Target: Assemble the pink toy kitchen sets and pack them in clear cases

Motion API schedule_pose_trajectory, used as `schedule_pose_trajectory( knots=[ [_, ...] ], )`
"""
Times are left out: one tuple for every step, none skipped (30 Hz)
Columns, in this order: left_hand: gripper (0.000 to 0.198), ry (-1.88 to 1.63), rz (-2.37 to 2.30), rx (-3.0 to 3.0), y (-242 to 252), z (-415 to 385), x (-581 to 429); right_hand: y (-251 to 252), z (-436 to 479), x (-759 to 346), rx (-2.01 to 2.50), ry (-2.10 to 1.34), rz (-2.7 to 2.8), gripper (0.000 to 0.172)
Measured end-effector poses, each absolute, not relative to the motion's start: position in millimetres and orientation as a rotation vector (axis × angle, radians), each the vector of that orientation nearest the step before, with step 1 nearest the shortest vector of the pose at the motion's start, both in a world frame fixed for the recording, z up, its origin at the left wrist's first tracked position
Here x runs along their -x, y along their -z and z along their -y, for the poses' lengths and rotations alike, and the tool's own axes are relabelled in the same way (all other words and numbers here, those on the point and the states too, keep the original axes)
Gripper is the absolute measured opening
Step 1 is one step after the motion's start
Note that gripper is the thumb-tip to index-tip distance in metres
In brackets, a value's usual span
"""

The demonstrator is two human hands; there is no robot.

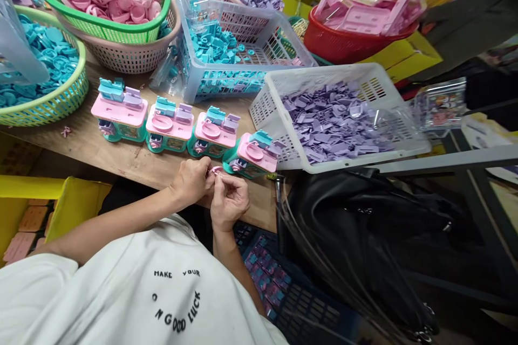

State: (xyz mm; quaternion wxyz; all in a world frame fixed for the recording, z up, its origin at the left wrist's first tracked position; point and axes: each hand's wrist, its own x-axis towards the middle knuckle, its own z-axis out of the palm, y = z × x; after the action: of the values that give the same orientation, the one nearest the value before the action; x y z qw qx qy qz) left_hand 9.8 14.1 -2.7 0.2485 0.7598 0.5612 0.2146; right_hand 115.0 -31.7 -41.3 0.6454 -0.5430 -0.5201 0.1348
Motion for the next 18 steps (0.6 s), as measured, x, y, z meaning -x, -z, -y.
schedule_pose_trajectory(
  knots=[
    [0.012,-0.587,-1.532,-2.078,3.2,-14.1,-10.0,41.9,31.5,-114.7,1.241,-0.299,1.181,0.004],
    [0.013,-0.585,-1.535,-2.086,3.6,-14.0,-10.2,42.7,31.2,-114.5,1.247,-0.294,1.179,0.005],
    [0.013,-0.578,-1.537,-2.092,3.8,-13.9,-10.5,43.5,31.0,-114.5,1.253,-0.294,1.175,0.005],
    [0.013,-0.565,-1.537,-2.097,3.7,-13.7,-10.8,44.4,30.9,-114.5,1.256,-0.301,1.171,0.005],
    [0.013,-0.547,-1.540,-2.105,3.3,-13.5,-11.1,45.1,30.8,-114.6,1.254,-0.310,1.168,0.005],
    [0.013,-0.523,-1.543,-2.115,2.7,-13.2,-11.4,45.8,30.7,-114.6,1.246,-0.319,1.164,0.004],
    [0.014,-0.498,-1.551,-2.128,1.8,-12.9,-11.6,46.2,30.7,-114.6,1.236,-0.327,1.160,0.004],
    [0.015,-0.474,-1.557,-2.145,0.9,-12.5,-11.8,46.5,30.7,-114.5,1.226,-0.329,1.156,0.003],
    [0.015,-0.452,-1.559,-2.169,0.2,-12.2,-11.9,46.7,30.8,-114.3,1.223,-0.325,1.156,0.003],
    [0.016,-0.432,-1.559,-2.195,-0.3,-12.0,-11.9,46.6,30.8,-113.9,1.227,-0.317,1.160,0.004],
    [0.016,-0.418,-1.560,-2.221,-0.4,-11.8,-11.8,46.5,30.9,-113.4,1.239,-0.305,1.169,0.004],
    [0.016,-0.413,-1.560,-2.247,0.0,-11.8,-11.5,46.2,30.8,-112.7,1.257,-0.292,1.177,0.004],
    [0.015,-0.416,-1.558,-2.271,0.8,-11.9,-11.3,45.8,30.7,-111.9,1.273,-0.280,1.185,0.005],
    [0.015,-0.426,-1.556,-2.293,2.1,-12.1,-10.9,45.1,30.5,-110.8,1.284,-0.274,1.190,0.007],
    [0.015,-0.444,-1.555,-2.312,3.5,-12.3,-10.5,44.4,30.2,-109.7,1.291,-0.274,1.190,0.007],
    [0.015,-0.465,-1.552,-2.330,5.0,-12.6,-10.1,43.4,29.9,-108.5,1.294,-0.278,1.187,0.008],
    [0.015,-0.484,-1.550,-2.347,6.5,-12.8,-9.7,42.3,29.5,-107.2,1.293,-0.283,1.182,0.008],
    [0.015,-0.496,-1.550,-2.360,7.8,-12.9,-9.2,41.1,29.2,-106.0,1.290,-0.289,1.178,0.009]
  ],
)
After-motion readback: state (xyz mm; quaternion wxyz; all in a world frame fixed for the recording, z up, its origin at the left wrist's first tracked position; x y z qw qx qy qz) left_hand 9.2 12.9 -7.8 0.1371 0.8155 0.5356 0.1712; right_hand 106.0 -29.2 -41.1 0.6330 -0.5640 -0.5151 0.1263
